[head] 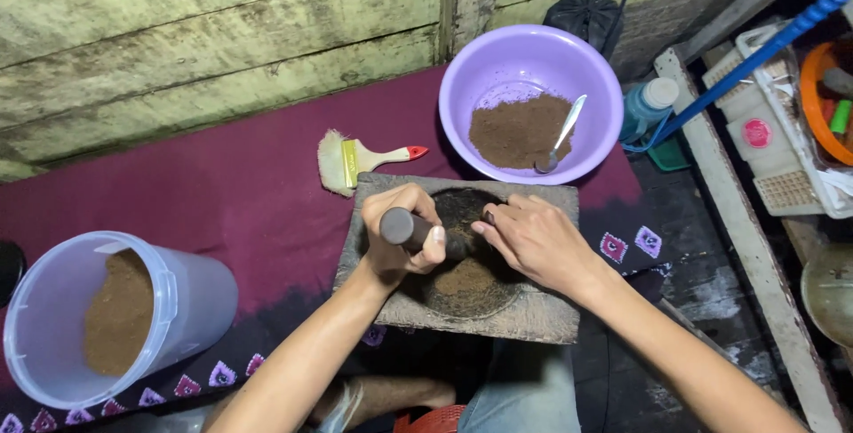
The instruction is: Grinding grains into a fine powder using a traditional stone mortar and pestle and transferring the result to a bowl.
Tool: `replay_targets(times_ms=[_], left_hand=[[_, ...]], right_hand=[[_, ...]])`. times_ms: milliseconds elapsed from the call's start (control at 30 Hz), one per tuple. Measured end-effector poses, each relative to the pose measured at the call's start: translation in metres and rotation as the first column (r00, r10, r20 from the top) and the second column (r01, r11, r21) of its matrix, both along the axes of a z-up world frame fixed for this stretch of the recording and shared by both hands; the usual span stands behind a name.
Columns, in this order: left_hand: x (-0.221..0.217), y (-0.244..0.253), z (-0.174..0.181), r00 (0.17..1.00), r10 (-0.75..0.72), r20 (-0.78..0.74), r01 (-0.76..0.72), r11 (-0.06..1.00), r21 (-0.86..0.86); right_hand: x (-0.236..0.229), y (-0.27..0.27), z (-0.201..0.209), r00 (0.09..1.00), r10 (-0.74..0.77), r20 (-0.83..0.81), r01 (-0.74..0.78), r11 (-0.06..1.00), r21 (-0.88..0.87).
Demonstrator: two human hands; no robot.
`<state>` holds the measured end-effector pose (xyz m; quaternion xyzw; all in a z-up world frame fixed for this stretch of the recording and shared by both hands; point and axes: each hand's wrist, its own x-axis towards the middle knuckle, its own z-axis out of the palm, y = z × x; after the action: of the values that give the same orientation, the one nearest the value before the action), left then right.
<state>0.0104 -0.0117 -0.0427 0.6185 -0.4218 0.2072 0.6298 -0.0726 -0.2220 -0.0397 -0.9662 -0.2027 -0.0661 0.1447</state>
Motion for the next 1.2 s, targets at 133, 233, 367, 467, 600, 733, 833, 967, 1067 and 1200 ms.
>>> replay_targets(times_ms=[133, 233, 367, 467, 600, 733, 833, 967, 1067, 1200], left_hand=[[0.002, 0.001, 0.001, 1.0, 0.008, -0.007, -0.007, 1.0, 0.016], [0.002, 0.002, -0.002, 0.999, 0.014, -0.036, -0.012, 0.999, 0.044], [0.006, 0.001, -0.005, 0.997, -0.031, -0.069, 0.037, 0.996, 0.083], [0.005, -0.002, -0.002, 0.997, -0.023, -0.075, 0.03, 0.996, 0.083], [0.002, -0.003, 0.001, 0.996, 0.031, -0.089, -0.018, 0.989, 0.147], [0.0, -0.007, 0.004, 0.994, 0.069, -0.083, -0.055, 0.986, 0.158], [-0.002, -0.008, 0.004, 0.994, 0.067, -0.086, -0.052, 0.985, 0.163], [-0.004, -0.009, -0.004, 0.982, 0.049, -0.182, -0.014, 0.982, 0.19], [-0.004, -0.011, -0.008, 0.976, 0.038, -0.215, 0.003, 0.983, 0.185], [-0.003, -0.01, -0.008, 0.977, 0.061, -0.203, -0.015, 0.976, 0.219]], right_hand=[[0.001, 0.003, 0.008, 1.0, -0.026, -0.018, 0.025, 0.998, -0.052], [0.001, 0.004, 0.006, 0.999, -0.035, 0.017, 0.036, 0.994, -0.103], [0.004, 0.007, 0.009, 0.997, -0.044, 0.059, 0.052, 0.989, -0.141], [0.007, 0.015, 0.004, 0.992, -0.09, 0.084, 0.102, 0.983, -0.15], [0.012, 0.015, 0.0, 0.992, -0.079, 0.098, 0.093, 0.984, -0.15], [0.016, 0.013, -0.005, 0.984, -0.064, 0.168, 0.085, 0.989, -0.12], [0.018, 0.014, -0.006, 0.979, -0.067, 0.192, 0.092, 0.988, -0.122], [0.019, 0.014, -0.006, 0.965, -0.062, 0.253, 0.103, 0.983, -0.152], [0.018, 0.014, -0.009, 0.964, -0.065, 0.257, 0.111, 0.979, -0.17], [0.02, 0.014, -0.008, 0.975, -0.073, 0.21, 0.104, 0.985, -0.138]])
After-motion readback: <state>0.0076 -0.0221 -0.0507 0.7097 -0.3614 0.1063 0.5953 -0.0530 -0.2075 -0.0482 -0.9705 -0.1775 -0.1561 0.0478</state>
